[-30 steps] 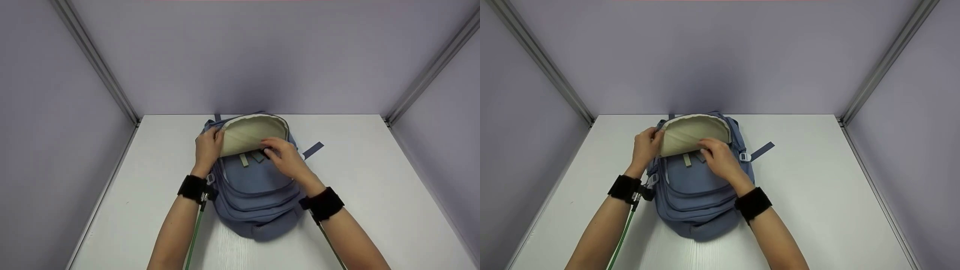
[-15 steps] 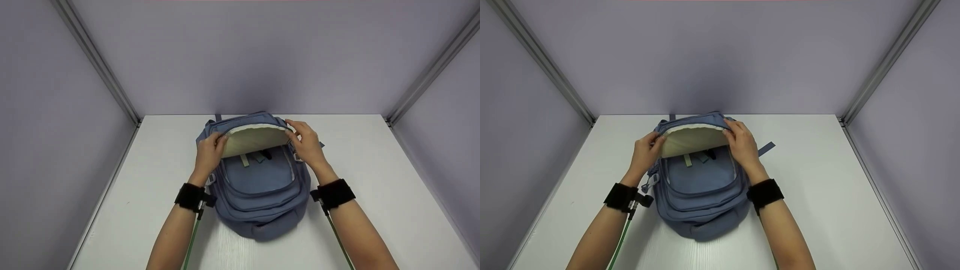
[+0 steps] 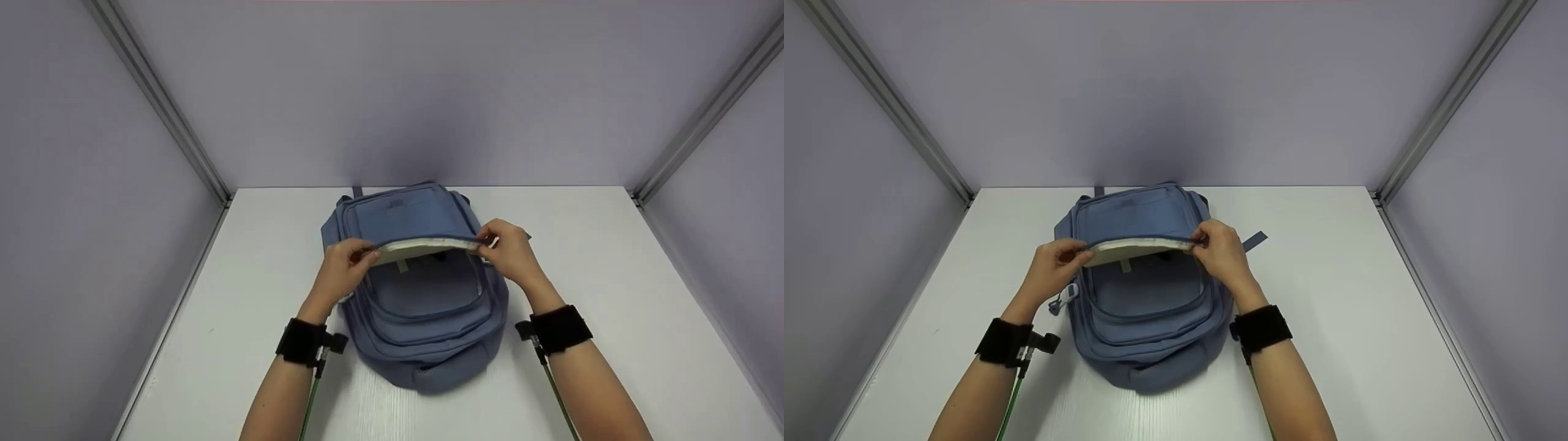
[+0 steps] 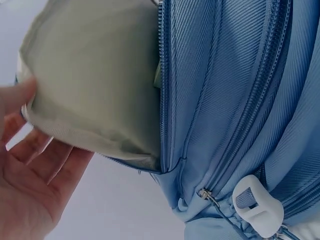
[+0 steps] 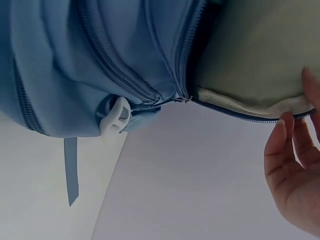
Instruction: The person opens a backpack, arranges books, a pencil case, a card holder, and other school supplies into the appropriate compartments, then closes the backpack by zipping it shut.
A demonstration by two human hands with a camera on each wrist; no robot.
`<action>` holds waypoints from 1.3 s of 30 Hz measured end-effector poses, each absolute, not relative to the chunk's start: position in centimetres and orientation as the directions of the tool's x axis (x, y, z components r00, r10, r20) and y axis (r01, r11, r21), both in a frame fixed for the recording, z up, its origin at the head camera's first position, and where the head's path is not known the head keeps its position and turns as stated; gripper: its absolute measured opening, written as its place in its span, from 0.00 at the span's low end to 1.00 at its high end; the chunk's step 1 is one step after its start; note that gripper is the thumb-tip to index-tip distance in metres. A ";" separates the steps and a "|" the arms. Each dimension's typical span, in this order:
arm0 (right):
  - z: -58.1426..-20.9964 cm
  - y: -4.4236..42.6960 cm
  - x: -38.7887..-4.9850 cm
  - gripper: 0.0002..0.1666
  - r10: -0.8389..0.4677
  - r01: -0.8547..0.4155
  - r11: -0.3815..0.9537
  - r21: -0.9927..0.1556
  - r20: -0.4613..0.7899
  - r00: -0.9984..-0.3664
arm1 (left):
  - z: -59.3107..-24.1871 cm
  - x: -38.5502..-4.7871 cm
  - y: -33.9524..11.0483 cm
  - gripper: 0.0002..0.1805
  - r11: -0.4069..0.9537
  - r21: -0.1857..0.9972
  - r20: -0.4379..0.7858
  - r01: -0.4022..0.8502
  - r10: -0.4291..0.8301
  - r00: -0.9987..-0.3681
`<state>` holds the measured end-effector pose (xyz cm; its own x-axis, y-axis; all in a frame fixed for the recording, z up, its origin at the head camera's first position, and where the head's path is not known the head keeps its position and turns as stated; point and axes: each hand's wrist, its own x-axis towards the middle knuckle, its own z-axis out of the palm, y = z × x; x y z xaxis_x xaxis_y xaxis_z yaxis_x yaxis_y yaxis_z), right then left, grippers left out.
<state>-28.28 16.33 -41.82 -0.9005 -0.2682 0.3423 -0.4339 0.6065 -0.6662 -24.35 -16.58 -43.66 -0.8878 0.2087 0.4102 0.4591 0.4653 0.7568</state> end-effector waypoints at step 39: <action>-46.7 18.6 -30.1 0.25 -0.276 -0.218 0.643 -0.735 0.043 -0.960 | -46.9 -23.9 -13.7 0.38 0.823 0.406 0.069 0.398 0.407 -0.911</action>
<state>-30.06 18.58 -46.73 -0.9602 -0.2758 0.0432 -0.2176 0.6426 -0.7347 -23.93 -13.68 -46.90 -0.9108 0.4071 0.0685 0.3982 0.8225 0.4061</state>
